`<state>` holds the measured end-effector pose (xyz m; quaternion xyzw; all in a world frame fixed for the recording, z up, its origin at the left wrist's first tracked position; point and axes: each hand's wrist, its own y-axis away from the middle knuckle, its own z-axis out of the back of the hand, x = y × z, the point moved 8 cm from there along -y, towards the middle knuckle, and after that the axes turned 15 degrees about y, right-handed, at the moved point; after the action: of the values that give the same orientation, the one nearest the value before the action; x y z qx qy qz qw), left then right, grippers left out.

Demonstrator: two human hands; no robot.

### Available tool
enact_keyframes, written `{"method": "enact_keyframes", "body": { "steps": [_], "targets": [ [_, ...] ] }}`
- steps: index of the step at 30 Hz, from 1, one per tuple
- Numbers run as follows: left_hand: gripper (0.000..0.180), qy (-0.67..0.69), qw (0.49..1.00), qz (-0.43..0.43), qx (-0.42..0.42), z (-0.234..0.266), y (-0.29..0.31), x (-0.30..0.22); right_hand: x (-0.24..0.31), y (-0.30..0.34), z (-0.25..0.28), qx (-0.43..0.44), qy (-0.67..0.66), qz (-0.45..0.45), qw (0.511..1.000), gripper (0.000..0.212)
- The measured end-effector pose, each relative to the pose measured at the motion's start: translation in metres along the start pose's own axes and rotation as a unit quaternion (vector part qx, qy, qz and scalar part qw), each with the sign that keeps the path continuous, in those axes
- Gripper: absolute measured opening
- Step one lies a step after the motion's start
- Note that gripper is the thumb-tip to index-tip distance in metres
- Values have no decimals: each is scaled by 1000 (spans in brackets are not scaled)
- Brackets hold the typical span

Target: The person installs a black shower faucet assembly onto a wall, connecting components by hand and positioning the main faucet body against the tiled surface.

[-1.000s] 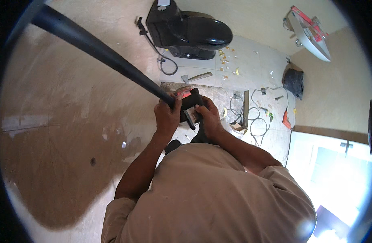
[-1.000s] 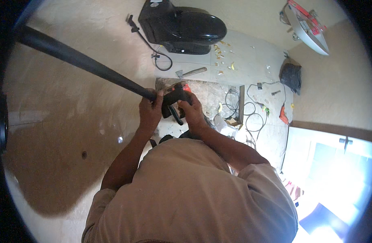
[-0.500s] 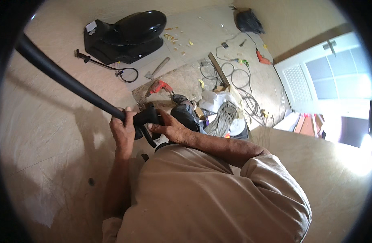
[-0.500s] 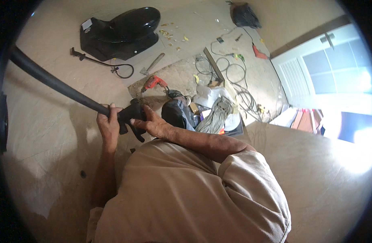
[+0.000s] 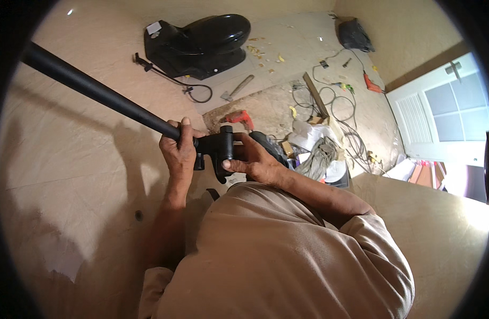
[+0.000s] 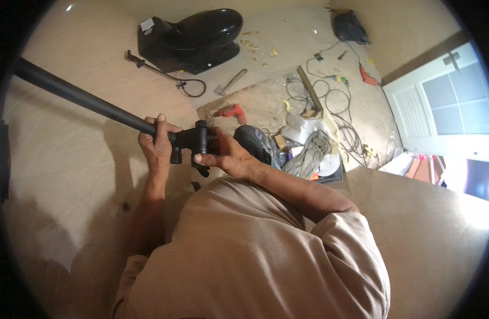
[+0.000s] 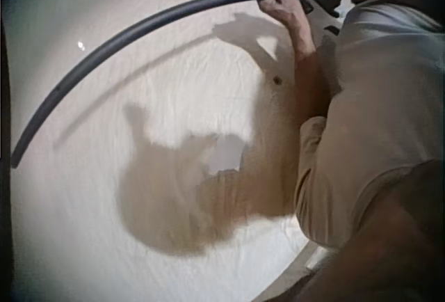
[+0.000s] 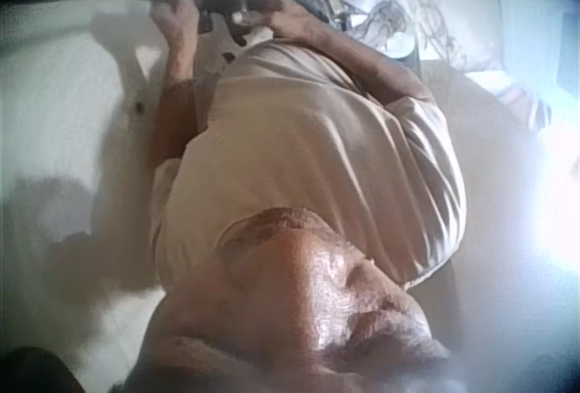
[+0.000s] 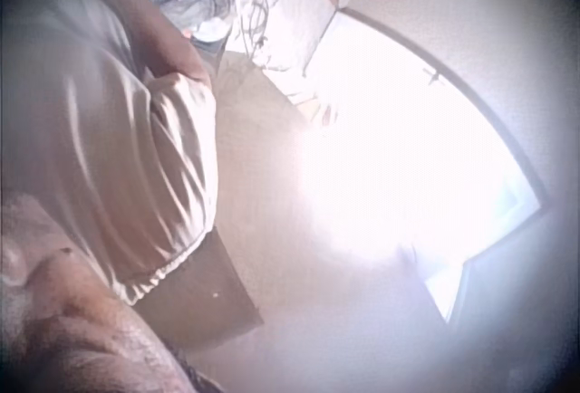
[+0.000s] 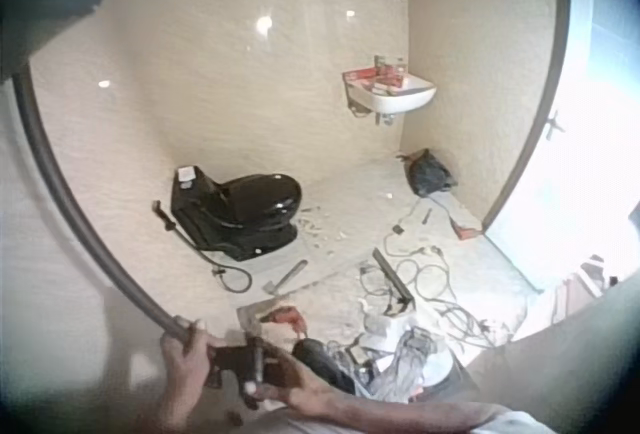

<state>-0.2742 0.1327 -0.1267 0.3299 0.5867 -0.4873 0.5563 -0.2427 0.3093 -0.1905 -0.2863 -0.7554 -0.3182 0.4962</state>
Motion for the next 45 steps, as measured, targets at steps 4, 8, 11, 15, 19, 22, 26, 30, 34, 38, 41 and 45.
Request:
{"method": "enact_keyframes", "body": {
  "steps": [4, 8, 11, 15, 19, 22, 26, 30, 34, 38, 41, 45],
  "targets": [
    [27, 30, 999, -21, 12, 1, -26, -22, 28, -10, -2, -6, -18, 45, 999, 93],
    [25, 168, 983, -33, 69, -12, -49, -38, 42, -16, 5, -12, 18, 65, 998, 77],
    [23, 200, 973, -38, 110, -27, -69, -47, 63, -23, 18, 15, 35, 182, 983, 63],
    [21, 227, 944, -84, 225, -61, -106, -67, 75, -51, 71, 34, -91, 185, 978, 39],
    [25, 257, 915, -83, 301, -102, -147, -78, 93, -108, 126, -89, 31, 128, 987, 32],
    [27, 276, 892, -78, 348, -133, -186, -83, 136, -148, 143, -67, 60, 209, 974, 36],
    [19, 308, 848, -85, 422, -171, -230, -90, 182, -196, 170, -48, 66, 242, 967, 41],
    [19, 301, 854, -87, 415, -193, -276, -93, 214, -227, 199, -17, 208, 297, 932, 49],
    [22, 300, 846, -87, 431, -203, -300, -98, 215, -255, 211, 39, 40, 224, 973, 52],
    [24, 306, 830, -112, 452, -200, -304, -105, 215, -255, 210, 50, -27, 197, 979, 46],
    [24, 308, 817, -126, 471, -191, -297, -113, 218, -242, 202, 31, -32, 218, 975, 46],
    [24, 319, 804, -159, 476, -175, -284, -128, 223, -226, 186, 8, -78, 280, 957, 51]
  ]
}}
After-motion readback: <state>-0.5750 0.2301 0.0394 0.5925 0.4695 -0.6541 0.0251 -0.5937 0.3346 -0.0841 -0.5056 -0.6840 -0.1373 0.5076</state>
